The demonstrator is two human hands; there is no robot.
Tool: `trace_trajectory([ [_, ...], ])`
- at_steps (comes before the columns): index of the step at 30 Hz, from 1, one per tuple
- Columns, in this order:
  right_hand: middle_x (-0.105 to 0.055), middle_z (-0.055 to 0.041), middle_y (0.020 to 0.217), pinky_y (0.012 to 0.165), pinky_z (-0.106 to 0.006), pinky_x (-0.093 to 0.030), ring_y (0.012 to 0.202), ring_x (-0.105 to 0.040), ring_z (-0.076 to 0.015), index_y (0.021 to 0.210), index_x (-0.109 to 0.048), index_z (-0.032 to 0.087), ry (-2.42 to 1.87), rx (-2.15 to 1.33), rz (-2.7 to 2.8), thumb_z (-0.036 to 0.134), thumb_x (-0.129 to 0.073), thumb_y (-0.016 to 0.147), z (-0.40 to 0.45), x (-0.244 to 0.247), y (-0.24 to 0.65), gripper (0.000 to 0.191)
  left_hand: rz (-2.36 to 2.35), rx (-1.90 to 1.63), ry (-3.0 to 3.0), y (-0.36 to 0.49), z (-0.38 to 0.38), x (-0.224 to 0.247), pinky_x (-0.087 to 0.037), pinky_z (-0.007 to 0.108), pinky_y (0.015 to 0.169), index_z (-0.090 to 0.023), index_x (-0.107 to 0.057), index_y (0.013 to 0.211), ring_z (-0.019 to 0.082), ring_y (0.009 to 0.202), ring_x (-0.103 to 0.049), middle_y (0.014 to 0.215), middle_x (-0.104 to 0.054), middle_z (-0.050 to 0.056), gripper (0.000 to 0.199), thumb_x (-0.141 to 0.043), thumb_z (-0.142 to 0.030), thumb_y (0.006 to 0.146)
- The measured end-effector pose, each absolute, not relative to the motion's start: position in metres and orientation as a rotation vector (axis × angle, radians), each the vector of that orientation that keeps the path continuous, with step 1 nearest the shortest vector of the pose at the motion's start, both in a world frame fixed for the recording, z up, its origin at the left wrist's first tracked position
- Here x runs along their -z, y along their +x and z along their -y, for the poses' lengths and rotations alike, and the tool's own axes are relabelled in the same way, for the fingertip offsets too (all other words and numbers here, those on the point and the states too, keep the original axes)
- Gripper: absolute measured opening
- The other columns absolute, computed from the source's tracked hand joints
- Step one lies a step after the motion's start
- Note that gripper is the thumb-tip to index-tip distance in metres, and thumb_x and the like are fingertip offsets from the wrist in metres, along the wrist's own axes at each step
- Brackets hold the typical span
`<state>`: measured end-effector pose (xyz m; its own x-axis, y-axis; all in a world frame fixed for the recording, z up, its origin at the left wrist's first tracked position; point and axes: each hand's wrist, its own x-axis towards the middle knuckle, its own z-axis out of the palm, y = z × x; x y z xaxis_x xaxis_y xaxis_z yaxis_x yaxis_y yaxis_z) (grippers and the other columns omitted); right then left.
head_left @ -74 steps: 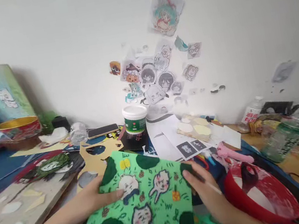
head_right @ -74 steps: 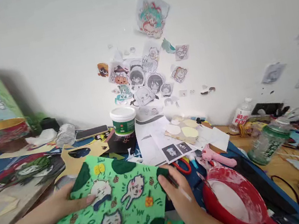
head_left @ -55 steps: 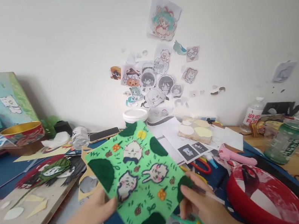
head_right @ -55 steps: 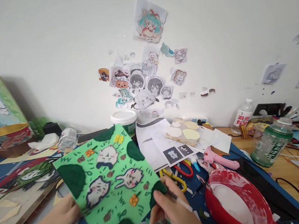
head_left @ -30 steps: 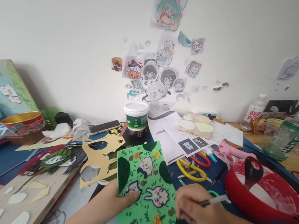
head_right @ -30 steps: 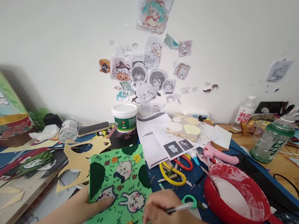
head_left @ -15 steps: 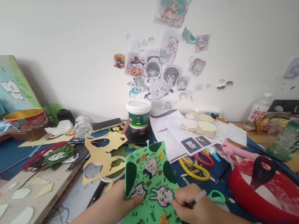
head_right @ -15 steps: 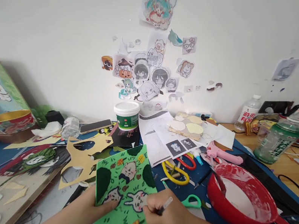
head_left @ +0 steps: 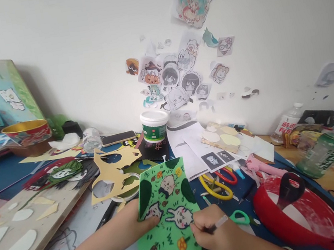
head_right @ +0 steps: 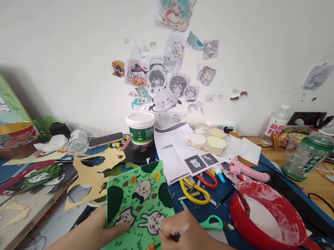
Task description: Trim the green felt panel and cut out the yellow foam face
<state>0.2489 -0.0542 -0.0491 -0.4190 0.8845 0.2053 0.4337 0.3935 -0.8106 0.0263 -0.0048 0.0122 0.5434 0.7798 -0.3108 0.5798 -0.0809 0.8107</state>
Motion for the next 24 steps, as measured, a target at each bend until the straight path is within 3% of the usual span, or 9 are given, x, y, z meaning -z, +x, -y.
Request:
trace_trajectory([
  [24, -0.026, 0.0068, 0.048, 0.044, -0.023, -0.018, 0.044, -0.026, -0.0067, 0.051, -0.019, 0.021, -1.108, -0.822, 2.064, 0.006, -0.043, 0.071, 0.0526, 0.0495, 0.2484, 0.034, -1.136, -0.246, 1.797, 0.0244, 0.0049, -0.0083, -0.049, 0.031, 0.085, -0.026, -0.056, 0.115, 0.024, 0.103, -0.059, 0.118, -0.062, 0.002, 0.043, -0.053, -0.044, 0.077],
])
